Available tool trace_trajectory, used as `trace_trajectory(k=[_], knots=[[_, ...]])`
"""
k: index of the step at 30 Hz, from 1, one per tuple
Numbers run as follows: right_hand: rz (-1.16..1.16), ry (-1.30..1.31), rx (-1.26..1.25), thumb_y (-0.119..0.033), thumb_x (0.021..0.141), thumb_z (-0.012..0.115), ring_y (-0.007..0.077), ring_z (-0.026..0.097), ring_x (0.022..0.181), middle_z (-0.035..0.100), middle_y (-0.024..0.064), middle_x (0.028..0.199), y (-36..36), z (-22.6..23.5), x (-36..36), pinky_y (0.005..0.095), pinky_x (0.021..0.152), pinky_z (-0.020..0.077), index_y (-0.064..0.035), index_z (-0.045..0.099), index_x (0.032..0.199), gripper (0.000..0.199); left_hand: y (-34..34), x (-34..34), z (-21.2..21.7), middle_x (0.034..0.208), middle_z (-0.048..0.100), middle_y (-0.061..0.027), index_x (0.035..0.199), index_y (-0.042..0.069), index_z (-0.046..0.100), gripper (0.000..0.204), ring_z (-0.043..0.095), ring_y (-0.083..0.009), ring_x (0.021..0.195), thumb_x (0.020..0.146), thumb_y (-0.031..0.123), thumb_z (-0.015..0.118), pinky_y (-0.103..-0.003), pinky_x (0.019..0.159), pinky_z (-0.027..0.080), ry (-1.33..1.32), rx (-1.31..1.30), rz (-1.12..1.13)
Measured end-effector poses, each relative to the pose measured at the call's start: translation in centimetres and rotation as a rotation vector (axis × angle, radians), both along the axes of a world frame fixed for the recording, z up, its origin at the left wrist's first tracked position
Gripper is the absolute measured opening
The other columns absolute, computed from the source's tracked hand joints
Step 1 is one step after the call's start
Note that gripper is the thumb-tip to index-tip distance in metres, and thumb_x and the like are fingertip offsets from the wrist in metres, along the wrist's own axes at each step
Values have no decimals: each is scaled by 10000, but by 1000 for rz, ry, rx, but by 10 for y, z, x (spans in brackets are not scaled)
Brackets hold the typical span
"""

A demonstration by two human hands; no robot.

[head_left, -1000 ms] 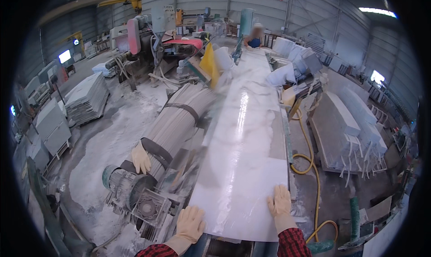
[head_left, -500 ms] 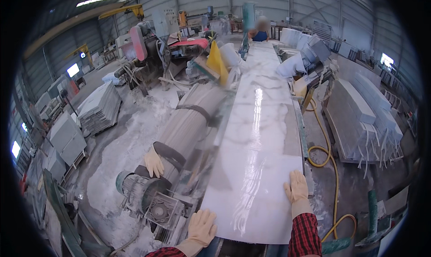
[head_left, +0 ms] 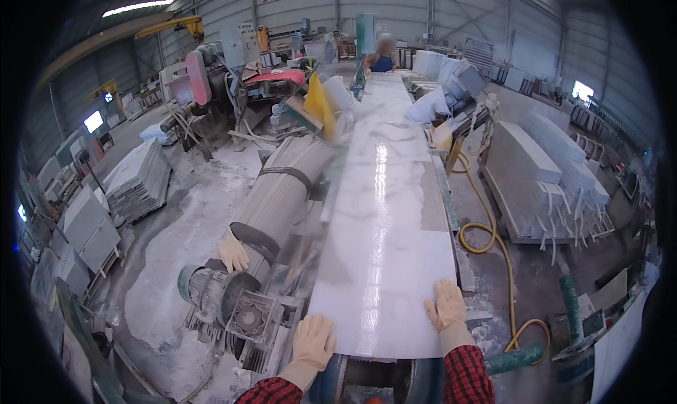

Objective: The person repeatedly picks up large white marble-like slabs from a conveyor, wipes their surfaces with gloved hands, and places them back onto the conveyor. The task is performed one at a time in a repetitive loop within a factory setting.

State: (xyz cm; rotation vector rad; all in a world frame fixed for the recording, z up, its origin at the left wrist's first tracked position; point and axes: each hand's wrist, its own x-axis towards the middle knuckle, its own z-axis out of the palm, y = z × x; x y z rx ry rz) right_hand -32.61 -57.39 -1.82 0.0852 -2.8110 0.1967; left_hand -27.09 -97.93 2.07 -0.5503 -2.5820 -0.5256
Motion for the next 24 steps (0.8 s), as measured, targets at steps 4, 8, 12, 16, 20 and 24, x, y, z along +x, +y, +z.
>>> trace_trajectory(k=[4, 8, 12, 16, 20, 24], knots=[[-1, 49, 9, -444, 938, 632, 426, 476, 1409, 545, 246, 1501, -17, 10, 48, 572, 1206, 310, -9, 554, 1432, 663, -2, 1, -17, 1151, 574, -160, 1163, 113, 635, 338, 531, -396, 1120, 852, 238, 678, -512, 960, 428, 149, 19, 16], [-19, 51, 23, -454, 937, 624, 436, 474, 1394, 542, 235, 1496, -25, 1, 89, 581, 1185, 322, -14, 556, 1429, 664, -7, 6, -3, 1180, 583, -154, 1179, 107, 632, 336, 536, -385, 1135, 870, 236, 669, -515, 979, 426, -23, 43, -75], [-62, 11, 19, -462, 937, 618, 421, 456, 1416, 526, 225, 1514, -39, 6, 108, 579, 1185, 321, -19, 552, 1438, 673, -16, -2, -6, 1278, 567, -173, 1283, 93, 605, 415, 512, -393, 1225, 915, 278, 645, -514, 1054, 407, -77, -53, -152], [-68, -13, 42, -479, 938, 615, 415, 437, 1440, 506, 223, 1542, -40, -2, 110, 577, 1198, 304, -31, 539, 1457, 690, -5, -46, -22, 1405, 558, -158, 1384, 126, 589, 504, 472, -367, 1349, 954, 387, 621, -514, 1162, 335, -74, -161, -103], [-8, -63, 44, -471, 950, 615, 422, 455, 1397, 523, 222, 1500, -35, 15, 115, 561, 1164, 331, -47, 536, 1451, 661, 7, -63, -15, 1532, 521, -121, 1478, 164, 558, 580, 434, -345, 1423, 967, 433, 610, -519, 1201, 280, -164, -187, -72], [42, -172, -32, -471, 939, 658, 417, 475, 1364, 540, 215, 1458, -25, 33, 94, 534, 1159, 354, -59, 559, 1427, 646, 24, -82, -17, 1471, 550, -96, 1419, 189, 588, 549, 447, -313, 1388, 926, 426, 637, -520, 1166, 303, -175, -224, -62]])
